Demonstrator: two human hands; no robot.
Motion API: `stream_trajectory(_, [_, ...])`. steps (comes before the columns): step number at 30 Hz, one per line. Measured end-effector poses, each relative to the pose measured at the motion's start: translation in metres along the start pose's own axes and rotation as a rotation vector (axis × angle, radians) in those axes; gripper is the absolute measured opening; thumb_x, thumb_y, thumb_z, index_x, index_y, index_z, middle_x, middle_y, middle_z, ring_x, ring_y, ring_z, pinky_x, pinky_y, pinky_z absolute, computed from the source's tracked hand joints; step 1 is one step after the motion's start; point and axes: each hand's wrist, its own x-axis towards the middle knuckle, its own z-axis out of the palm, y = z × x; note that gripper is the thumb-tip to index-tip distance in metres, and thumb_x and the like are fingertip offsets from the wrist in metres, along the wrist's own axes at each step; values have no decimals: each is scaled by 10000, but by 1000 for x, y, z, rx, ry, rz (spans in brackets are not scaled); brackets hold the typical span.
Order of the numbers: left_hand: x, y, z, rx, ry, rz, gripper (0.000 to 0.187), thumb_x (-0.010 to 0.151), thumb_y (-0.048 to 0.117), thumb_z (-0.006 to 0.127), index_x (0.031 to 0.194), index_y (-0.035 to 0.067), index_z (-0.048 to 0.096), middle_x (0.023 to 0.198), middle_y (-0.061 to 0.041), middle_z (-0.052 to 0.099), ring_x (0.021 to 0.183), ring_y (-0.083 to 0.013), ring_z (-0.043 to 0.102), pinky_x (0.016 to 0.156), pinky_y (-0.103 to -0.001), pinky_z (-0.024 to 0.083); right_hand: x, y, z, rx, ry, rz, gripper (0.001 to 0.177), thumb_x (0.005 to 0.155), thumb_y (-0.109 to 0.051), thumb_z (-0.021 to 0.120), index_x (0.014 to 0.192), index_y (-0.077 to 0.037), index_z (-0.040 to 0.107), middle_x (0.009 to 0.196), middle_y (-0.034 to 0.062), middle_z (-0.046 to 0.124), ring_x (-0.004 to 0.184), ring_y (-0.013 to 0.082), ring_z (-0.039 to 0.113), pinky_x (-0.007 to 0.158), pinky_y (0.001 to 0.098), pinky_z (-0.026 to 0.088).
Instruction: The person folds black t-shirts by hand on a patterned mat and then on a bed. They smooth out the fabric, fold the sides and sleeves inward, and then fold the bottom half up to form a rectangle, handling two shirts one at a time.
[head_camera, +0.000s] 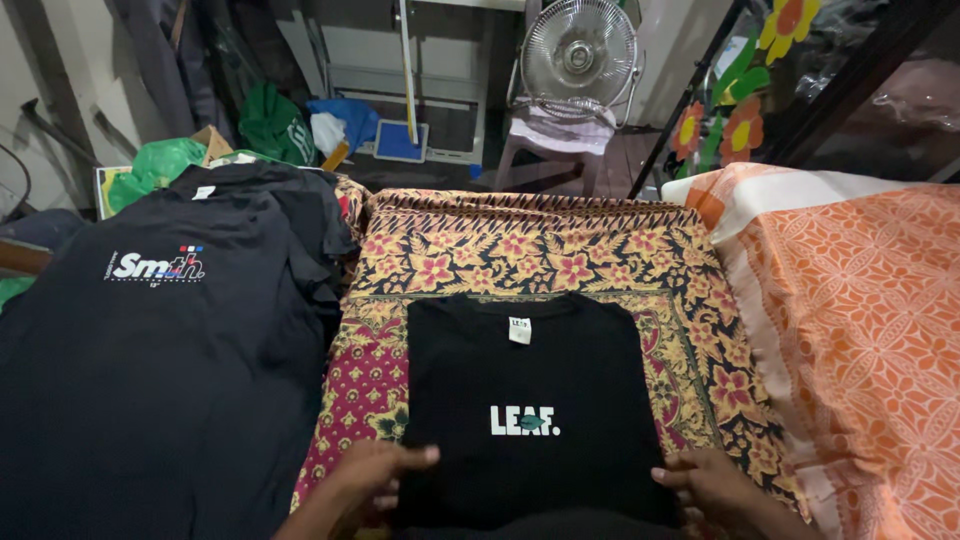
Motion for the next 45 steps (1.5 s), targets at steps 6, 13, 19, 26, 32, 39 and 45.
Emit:
stream_trajectory(6, [23, 45, 2, -227, 162, 33, 355, 941, 258, 825, 843, 89, 529, 706, -13, 531, 591, -90, 499, 531, -238, 429, -15, -40, 24, 95, 22, -22, 423, 885, -272, 864, 797, -143, 470, 627, -48, 360, 482, 128, 303, 420, 316, 251])
stream_trajectory(13, [35, 92, -4, -129, 167, 198, 250, 834, 153, 817, 990, 102, 629, 685, -34, 576, 498, -136, 451, 438, -284, 352, 28, -93, 33, 6, 246, 24, 350, 874, -338, 781, 1024, -65, 623, 979, 102, 570, 908, 250, 481, 900, 448, 438])
stream_trajectory(19, [41, 129, -13, -88, 163, 237, 389, 800, 117, 914, 1050, -2, 640, 661, -33, 523, 430, -112, 388, 368, -281, 291, 74, -117, 21, 89, 241, -142, 257, 898, -193, 845, 952, -84, 619, 775, 10, 508, 666, 167, 472, 613, 357, 381])
stream_trajectory(26, [107, 171, -20, -365, 62, 395, 477, 809, 63, 782, 1253, 118, 618, 985, -23, 688, 901, -163, 624, 808, -374, 475, 74, -147, 15, 95, 269, -141, 229, 871, -290, 797, 941, -144, 636, 632, -10, 428, 489, 132, 359, 454, 339, 296])
stream_trajectory(32, [84, 179, -15, -198, 73, 89, 355, 872, 102, 737, 1214, 123, 644, 1107, -43, 716, 1047, -249, 670, 874, -449, 499, 73, -115, 24, -91, 416, -233, 398, 926, -280, 818, 1074, 68, 692, 822, 156, 518, 656, 287, 432, 544, 434, 333])
stream_trajectory(39, [44, 155, 9, 75, 459, 137, 403, 830, 169, 869, 1149, 145, 624, 969, -105, 663, 751, -255, 597, 612, -438, 507, 61, -165, 46, -22, 553, -253, 462, 886, -289, 822, 1234, -107, 578, 1051, 115, 655, 892, 249, 641, 674, 381, 517])
stream_trajectory(45, [109, 162, -6, 98, 496, 493, 310, 774, 89, 849, 1070, 64, 761, 1000, -142, 801, 824, -233, 728, 731, -425, 595, 103, -189, 11, -232, 318, -292, 303, 884, -291, 797, 1098, -91, 721, 1017, 79, 713, 908, 218, 612, 699, 344, 448])
